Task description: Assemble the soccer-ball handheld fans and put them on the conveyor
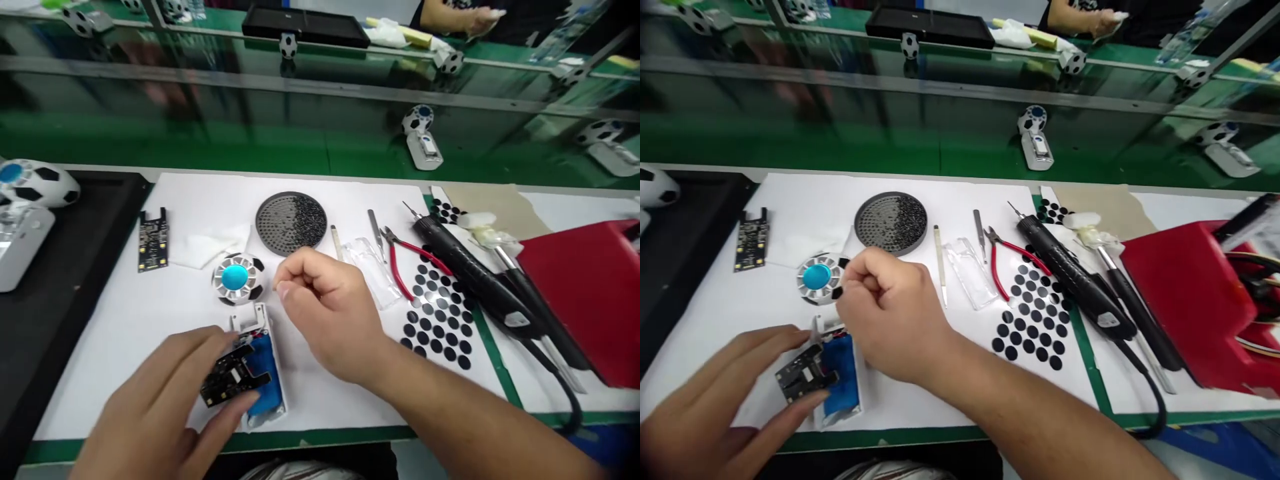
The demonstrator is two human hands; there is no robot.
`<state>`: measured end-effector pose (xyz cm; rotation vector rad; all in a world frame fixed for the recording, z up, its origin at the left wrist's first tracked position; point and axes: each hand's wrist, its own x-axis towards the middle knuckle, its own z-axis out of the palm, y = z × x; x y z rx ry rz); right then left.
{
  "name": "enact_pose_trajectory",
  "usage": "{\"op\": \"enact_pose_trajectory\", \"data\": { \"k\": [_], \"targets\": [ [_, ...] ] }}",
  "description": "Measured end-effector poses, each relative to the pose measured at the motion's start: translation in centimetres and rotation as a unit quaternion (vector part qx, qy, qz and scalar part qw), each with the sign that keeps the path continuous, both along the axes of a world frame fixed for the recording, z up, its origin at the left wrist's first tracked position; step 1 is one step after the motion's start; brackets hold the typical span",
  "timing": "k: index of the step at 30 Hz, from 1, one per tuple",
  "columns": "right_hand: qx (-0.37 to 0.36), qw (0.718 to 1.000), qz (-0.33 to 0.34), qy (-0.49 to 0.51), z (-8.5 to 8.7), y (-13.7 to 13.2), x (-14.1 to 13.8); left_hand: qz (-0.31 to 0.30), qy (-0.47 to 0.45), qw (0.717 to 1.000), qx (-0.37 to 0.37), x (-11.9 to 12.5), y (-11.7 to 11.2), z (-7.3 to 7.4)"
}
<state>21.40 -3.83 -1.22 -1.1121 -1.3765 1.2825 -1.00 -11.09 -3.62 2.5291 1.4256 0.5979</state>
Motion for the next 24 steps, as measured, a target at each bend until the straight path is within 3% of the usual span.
{"op": "enact_pose_trajectory", "data": {
  "k": [3, 5, 8, 12, 17, 24],
  "targets": [
    [-0.003, 0.994, 0.053, -0.098, -0.2, 0.2, 0.0, -0.003, -0.024, 1.000, 0.015, 0.6, 0.0, 0.5],
    [0.049, 0.980, 0.095, -0.165, -0.2, 0.2, 0.0, 0.013, -0.046, 0.999, 0.012, 0.4, -0.1, 0.9],
    [0.144, 0.936, 0.163, -0.276, -0.1, -0.1, -0.3, 0.040, -0.085, 0.995, -0.045, -0.4, -0.3, 1.4],
    [0.186, 0.868, 0.215, -0.407, 0.0, -0.6, -0.6, 0.062, -0.177, 0.972, -0.142, -0.7, -0.3, 1.3],
    [0.194, 0.844, 0.222, -0.448, 0.4, -0.7, -0.8, 0.107, -0.299, 0.920, -0.230, -0.4, 0.1, 0.7],
    [0.279, 0.811, 0.214, -0.468, 0.0, -0.7, -1.3, 0.126, -0.361, 0.871, -0.308, -1.0, 0.9, -0.2]
  ]
}}
